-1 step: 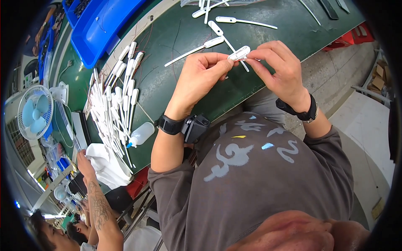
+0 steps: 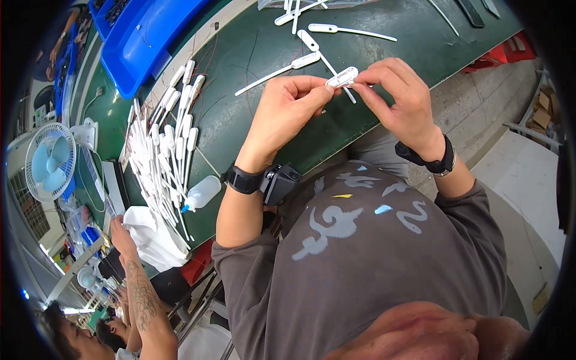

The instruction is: The person picks up a white plastic casing and a wire, then threads the wire through the casing by hand. They press a small component into the casing, snap a second plastic piece over it to close the assembly, and set it down on the table.

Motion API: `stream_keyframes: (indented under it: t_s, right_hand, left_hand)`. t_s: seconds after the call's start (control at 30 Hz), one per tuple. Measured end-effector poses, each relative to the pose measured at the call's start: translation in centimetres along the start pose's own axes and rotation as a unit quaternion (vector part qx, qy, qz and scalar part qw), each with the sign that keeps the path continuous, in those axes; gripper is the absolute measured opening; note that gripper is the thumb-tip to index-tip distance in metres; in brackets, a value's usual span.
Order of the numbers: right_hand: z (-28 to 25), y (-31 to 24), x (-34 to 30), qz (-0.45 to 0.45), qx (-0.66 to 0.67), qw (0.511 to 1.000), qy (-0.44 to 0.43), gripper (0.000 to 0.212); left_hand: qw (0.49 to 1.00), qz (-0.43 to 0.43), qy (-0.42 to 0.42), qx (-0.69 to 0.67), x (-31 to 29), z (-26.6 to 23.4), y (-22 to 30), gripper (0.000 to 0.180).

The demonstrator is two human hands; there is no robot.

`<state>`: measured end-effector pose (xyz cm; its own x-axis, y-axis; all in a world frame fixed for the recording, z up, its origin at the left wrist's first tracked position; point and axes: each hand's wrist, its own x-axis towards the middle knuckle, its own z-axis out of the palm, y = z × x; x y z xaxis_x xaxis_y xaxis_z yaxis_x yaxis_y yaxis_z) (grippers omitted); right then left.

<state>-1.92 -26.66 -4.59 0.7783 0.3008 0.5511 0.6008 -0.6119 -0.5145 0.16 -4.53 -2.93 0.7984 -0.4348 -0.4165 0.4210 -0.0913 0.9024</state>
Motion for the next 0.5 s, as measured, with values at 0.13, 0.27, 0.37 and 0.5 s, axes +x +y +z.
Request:
stream_keyframes:
  t_s: [0.13, 0.27, 0.37, 0.5]
  right_hand:
    - [-0.2, -0.4, 0.1, 0.093, 0.069, 0.993, -0.03, 0.012]
    - [-0.5, -0.4, 0.3, 0.095, 0.054, 0.993, -0.04, 0.01]
    - [-0.3, -0.2, 0.3, 0.096, 0.061, 0.993, -0.044, 0.009]
    - [-0.7, -0.3, 0.7, 0.165, 0.119, 0.976, -0.082, 0.009]
  left_hand:
    - [0.999, 0.01, 0.024, 0.038, 0.1, 0.0, -0.4, 0.023]
    - [0.998, 0.024, 0.032, 0.055, 0.2, 0.1, -0.8, 0.024]
    - [0.996, 0.03, 0.042, 0.068, 0.2, 0.1, -1.0, 0.026]
    - [0.995, 0.034, 0.051, 0.08, 0.2, 0.1, -1.3, 0.027]
